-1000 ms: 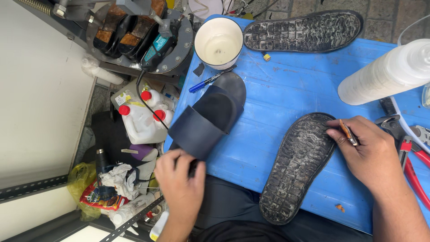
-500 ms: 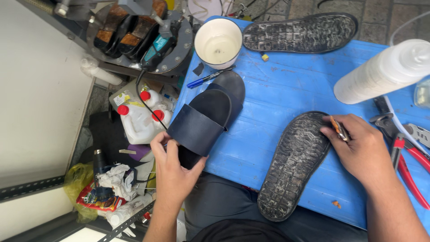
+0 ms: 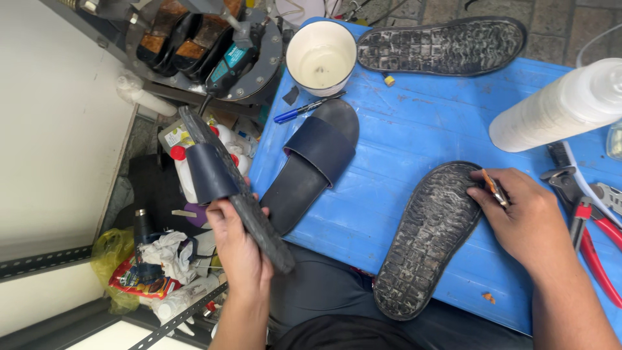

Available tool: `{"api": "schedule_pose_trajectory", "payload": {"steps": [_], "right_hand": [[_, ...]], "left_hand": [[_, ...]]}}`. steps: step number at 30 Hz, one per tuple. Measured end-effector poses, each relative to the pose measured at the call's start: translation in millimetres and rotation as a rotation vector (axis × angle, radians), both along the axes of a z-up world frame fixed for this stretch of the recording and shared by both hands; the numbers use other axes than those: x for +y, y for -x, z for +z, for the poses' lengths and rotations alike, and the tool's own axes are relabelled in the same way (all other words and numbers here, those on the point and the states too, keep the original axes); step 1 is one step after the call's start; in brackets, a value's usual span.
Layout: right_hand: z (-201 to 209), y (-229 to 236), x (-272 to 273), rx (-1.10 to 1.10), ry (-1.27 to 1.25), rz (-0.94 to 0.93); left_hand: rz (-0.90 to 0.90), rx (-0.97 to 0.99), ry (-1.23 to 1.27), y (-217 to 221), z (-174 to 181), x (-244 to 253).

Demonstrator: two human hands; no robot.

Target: The person applies glue to several black rubber shoe sole pieces using a brush and a squeeze bottle, spreading it evenly across each piece. They then retrieve a pair of slide sandals and place the glued pieces onto the soles.

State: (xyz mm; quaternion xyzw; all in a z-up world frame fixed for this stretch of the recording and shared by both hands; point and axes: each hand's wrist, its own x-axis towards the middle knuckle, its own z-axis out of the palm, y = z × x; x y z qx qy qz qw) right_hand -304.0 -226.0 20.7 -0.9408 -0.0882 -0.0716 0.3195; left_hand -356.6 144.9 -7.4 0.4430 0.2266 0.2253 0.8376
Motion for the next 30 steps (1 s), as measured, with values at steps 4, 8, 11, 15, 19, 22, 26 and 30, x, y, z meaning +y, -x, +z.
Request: {"api": "schedule_pose_trajectory", "payload": {"steps": [4, 8, 11, 15, 19, 22, 26, 30], "right_hand": [[-2, 1, -1, 0.029, 0.007, -0.021], [-4, 2, -2, 0.047, 0.009, -0.026], [-4, 3, -1, 0.077, 0.023, -0.031], [-4, 3, -1, 0.061, 0.031, -0.017], [-5, 3, -1, 0.078, 0.042, -0.03], [-4, 2, -1, 0.087, 0.035, -0.032], [-3, 2, -1, 0.045, 0.019, -0.002], [-1, -2, 1, 0.01, -0.011, 0.013]], "left_hand": [[0.022, -0.133, 0.021, 4, -2, -3], [0.067, -0.168, -0.122, 16, 6, -10], [0.075, -0.139, -0.249, 16, 7, -4], [0.074, 0.174, -0.765, 12, 2, 5], [-0.052, 0.387, -1.319, 19, 1, 5], [-0.107, 0.572, -1.436, 21, 8, 6], [-0.056, 0.461, -1.465, 21, 30, 22], [-0.103, 0.29, -1.504, 17, 49, 40]]}}
